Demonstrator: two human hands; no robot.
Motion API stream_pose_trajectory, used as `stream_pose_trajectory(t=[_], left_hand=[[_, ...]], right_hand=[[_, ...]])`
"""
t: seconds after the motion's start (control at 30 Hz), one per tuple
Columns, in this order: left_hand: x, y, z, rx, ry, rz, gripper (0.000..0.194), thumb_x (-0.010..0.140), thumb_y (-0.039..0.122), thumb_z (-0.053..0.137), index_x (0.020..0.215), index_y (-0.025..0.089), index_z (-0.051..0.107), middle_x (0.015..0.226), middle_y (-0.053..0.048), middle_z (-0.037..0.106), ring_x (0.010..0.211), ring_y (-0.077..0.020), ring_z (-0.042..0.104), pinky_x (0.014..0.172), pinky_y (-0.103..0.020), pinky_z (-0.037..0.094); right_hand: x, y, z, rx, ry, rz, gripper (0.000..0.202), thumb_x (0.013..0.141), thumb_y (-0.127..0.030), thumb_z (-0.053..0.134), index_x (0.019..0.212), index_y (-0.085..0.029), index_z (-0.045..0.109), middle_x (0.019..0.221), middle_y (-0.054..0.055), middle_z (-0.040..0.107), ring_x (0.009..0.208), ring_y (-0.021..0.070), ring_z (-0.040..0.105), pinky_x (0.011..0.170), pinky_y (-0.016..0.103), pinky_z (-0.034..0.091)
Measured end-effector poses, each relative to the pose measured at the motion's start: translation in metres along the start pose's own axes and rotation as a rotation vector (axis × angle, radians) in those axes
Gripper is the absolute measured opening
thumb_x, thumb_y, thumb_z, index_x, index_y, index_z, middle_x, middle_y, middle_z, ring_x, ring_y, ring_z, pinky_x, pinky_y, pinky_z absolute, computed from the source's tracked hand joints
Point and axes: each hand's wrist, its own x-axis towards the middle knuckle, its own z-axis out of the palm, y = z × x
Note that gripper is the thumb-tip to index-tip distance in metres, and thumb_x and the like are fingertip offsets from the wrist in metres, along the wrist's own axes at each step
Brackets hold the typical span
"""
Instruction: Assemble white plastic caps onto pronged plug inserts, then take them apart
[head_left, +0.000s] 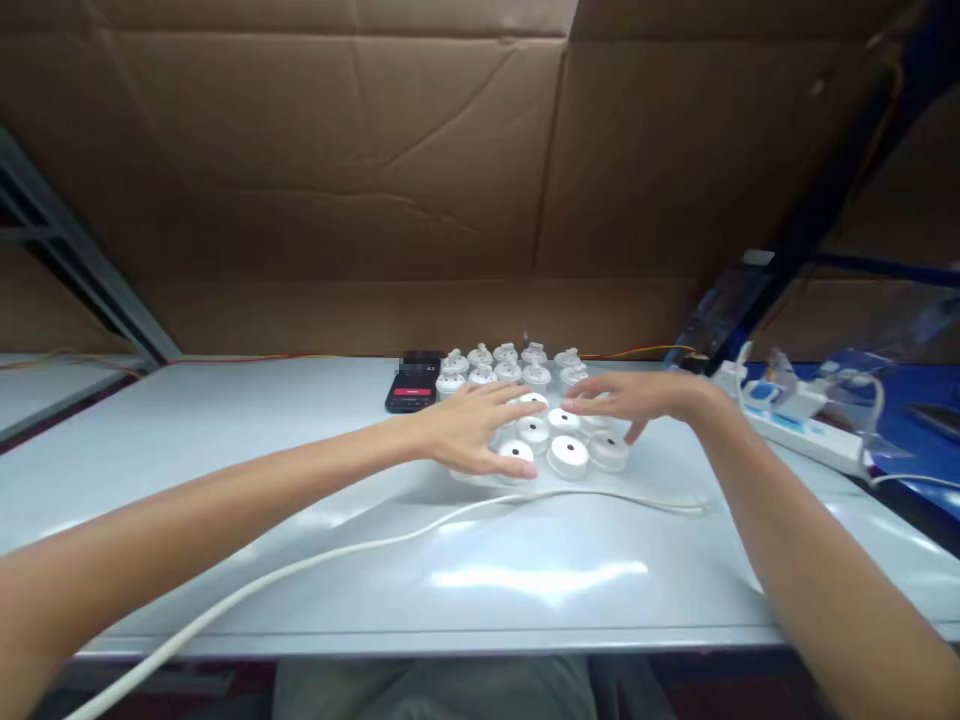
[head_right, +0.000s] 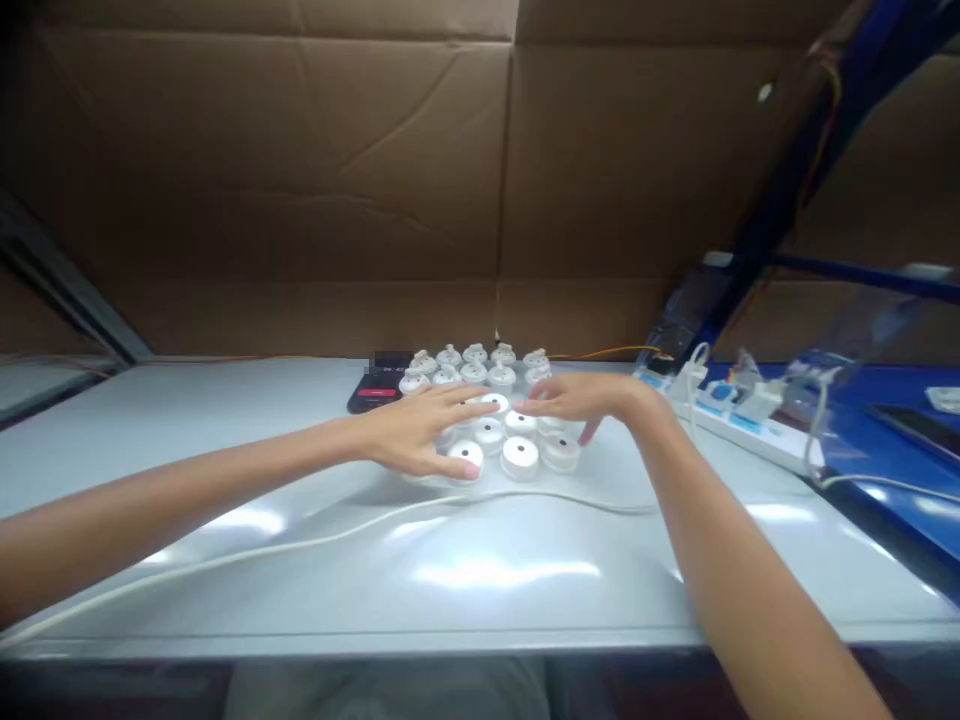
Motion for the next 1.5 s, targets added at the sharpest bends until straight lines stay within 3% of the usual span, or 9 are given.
stream_pose_trajectory(t=[0.1, 0.2, 0.37, 0.5, 0.8, 0.97, 1.17, 1.33, 1.5], left_hand=[[-0.006, 0.001, 0.007, -0.029, 0.031, -0.017, 0.094, 0.090, 0.074, 0.057, 0.165, 0.025, 0.030, 0.174, -0.014, 0.021, 0.160, -0.0414, 0.019, 0.125, -0.064, 0.021], [0.000, -0.002, 0.014, -0.079, 0.043, -0.032, 0.096, 0.090, 0.075, 0.057, 0.166, 0.025, 0.026, 0.174, -0.014, 0.018, 0.160, -0.0415, 0.017, 0.125, -0.065, 0.019], [0.010, -0.011, 0.022, -0.155, -0.024, -0.025, 0.093, 0.092, 0.076, 0.052, 0.165, 0.024, 0.029, 0.174, -0.011, 0.021, 0.160, -0.0391, 0.020, 0.127, -0.059, 0.021], [-0.003, -0.017, 0.027, -0.153, 0.041, -0.051, 0.089, 0.091, 0.071, 0.058, 0.162, 0.020, 0.037, 0.171, -0.015, 0.028, 0.158, -0.0385, 0.025, 0.126, -0.056, 0.025], [-0.074, -0.005, 0.028, -0.240, 0.232, -0.269, 0.085, 0.079, 0.060, 0.076, 0.151, 0.021, 0.054, 0.162, -0.014, 0.046, 0.150, -0.0380, 0.042, 0.124, -0.054, 0.032], [-0.086, 0.000, 0.030, -0.335, 0.390, -0.340, 0.087, 0.070, 0.051, 0.083, 0.147, 0.020, 0.055, 0.158, -0.015, 0.050, 0.145, -0.0371, 0.047, 0.122, -0.053, 0.038], [-0.082, -0.001, 0.029, -0.362, 0.378, -0.323, 0.086, 0.066, 0.051, 0.085, 0.141, 0.020, 0.058, 0.150, -0.014, 0.058, 0.140, -0.0371, 0.051, 0.119, -0.052, 0.041], [-0.078, 0.006, 0.026, -0.327, 0.272, -0.318, 0.094, 0.067, 0.059, 0.082, 0.147, 0.019, 0.053, 0.157, -0.014, 0.052, 0.142, -0.0384, 0.051, 0.119, -0.049, 0.042], [-0.078, 0.006, 0.024, -0.291, 0.230, -0.280, 0.091, 0.072, 0.061, 0.079, 0.148, 0.020, 0.052, 0.158, -0.014, 0.051, 0.141, -0.0387, 0.053, 0.116, -0.050, 0.044]], right_hand=[[-0.006, -0.001, 0.025, -0.174, 0.124, -0.189, 0.079, 0.087, -0.076, 0.059, 0.144, -0.022, 0.061, 0.154, 0.015, 0.056, 0.138, 0.0414, 0.055, 0.117, 0.056, 0.046], [-0.010, 0.003, 0.058, -0.182, 0.255, -0.468, 0.072, 0.098, -0.068, 0.048, 0.155, -0.025, 0.047, 0.162, 0.013, 0.048, 0.147, 0.0365, 0.047, 0.123, 0.055, 0.037], [0.000, 0.003, 0.093, -0.227, 0.449, -0.453, 0.081, 0.098, -0.069, 0.048, 0.161, -0.021, 0.033, 0.167, 0.017, 0.037, 0.154, 0.0354, 0.036, 0.125, 0.059, 0.029], [0.016, -0.010, 0.103, -0.282, 0.506, -0.510, 0.078, 0.097, -0.065, 0.052, 0.158, -0.018, 0.039, 0.163, 0.019, 0.045, 0.150, 0.0366, 0.043, 0.123, 0.058, 0.034], [0.023, -0.062, 0.131, -0.292, 0.487, -0.706, 0.065, 0.092, -0.048, 0.062, 0.149, -0.018, 0.049, 0.150, 0.019, 0.056, 0.136, 0.0389, 0.053, 0.112, 0.056, 0.044], [0.025, -0.073, 0.138, -0.266, 0.485, -0.698, 0.058, 0.093, -0.043, 0.060, 0.145, -0.019, 0.053, 0.142, 0.018, 0.059, 0.126, 0.0358, 0.058, 0.106, 0.054, 0.048], [0.024, -0.072, 0.141, -0.236, 0.518, -0.689, 0.051, 0.091, -0.044, 0.063, 0.136, -0.020, 0.057, 0.134, 0.016, 0.062, 0.120, 0.0343, 0.060, 0.103, 0.053, 0.049], [0.025, -0.074, 0.143, -0.199, 0.522, -0.636, 0.071, 0.081, -0.045, 0.070, 0.142, -0.014, 0.051, 0.150, 0.021, 0.053, 0.135, 0.0395, 0.052, 0.112, 0.057, 0.043], [0.024, -0.074, 0.141, -0.207, 0.478, -0.634, 0.081, 0.082, -0.049, 0.069, 0.152, -0.017, 0.043, 0.155, 0.021, 0.048, 0.140, 0.0399, 0.048, 0.116, 0.058, 0.040]])
